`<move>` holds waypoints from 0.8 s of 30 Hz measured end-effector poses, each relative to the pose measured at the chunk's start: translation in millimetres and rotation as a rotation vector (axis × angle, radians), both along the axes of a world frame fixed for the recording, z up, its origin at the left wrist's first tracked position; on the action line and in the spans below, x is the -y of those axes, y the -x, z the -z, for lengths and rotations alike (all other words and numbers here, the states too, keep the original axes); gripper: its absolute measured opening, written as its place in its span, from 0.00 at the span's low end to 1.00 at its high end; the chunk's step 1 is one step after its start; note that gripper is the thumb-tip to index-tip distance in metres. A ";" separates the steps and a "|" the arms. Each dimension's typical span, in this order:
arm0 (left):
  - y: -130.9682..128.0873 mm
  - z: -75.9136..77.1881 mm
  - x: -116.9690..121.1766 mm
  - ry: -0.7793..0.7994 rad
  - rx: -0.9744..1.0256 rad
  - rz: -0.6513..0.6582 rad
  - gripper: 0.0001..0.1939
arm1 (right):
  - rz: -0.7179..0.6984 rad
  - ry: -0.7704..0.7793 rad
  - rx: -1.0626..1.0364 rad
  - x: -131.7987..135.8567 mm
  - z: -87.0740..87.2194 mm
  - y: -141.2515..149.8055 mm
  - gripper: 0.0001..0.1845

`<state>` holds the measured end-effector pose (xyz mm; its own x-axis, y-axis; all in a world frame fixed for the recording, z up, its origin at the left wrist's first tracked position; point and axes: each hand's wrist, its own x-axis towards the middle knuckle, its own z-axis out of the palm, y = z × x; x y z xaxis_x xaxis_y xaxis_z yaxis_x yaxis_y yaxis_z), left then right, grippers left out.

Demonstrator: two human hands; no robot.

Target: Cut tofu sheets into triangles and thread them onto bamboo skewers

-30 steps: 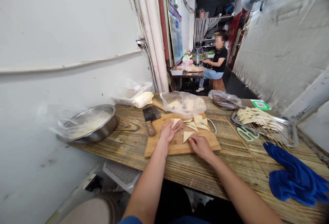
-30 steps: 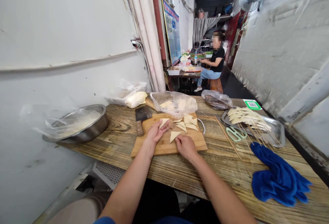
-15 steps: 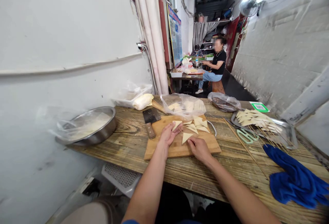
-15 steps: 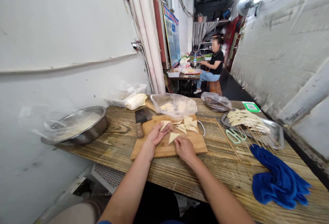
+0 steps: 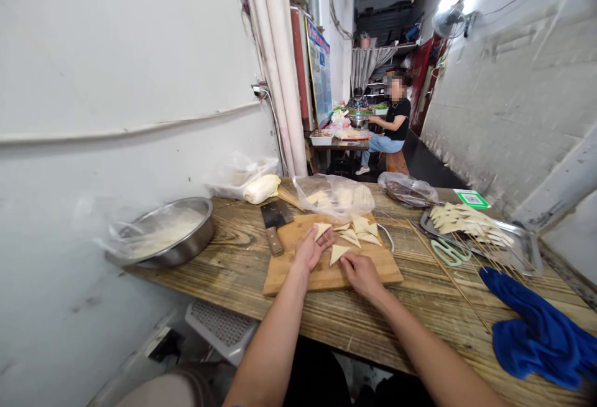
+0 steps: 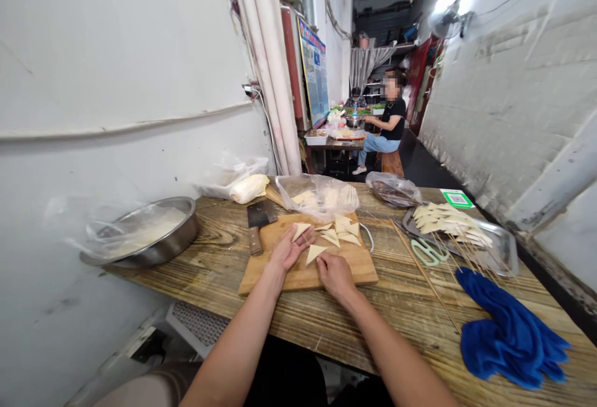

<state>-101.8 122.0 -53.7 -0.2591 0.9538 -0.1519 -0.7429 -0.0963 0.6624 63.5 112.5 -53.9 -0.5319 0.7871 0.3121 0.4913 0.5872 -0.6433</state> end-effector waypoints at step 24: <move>-1.8 -0.2 1.5 0.017 -0.006 0.033 0.06 | -0.003 -0.033 0.002 2.3 -0.7 -1.1 0.15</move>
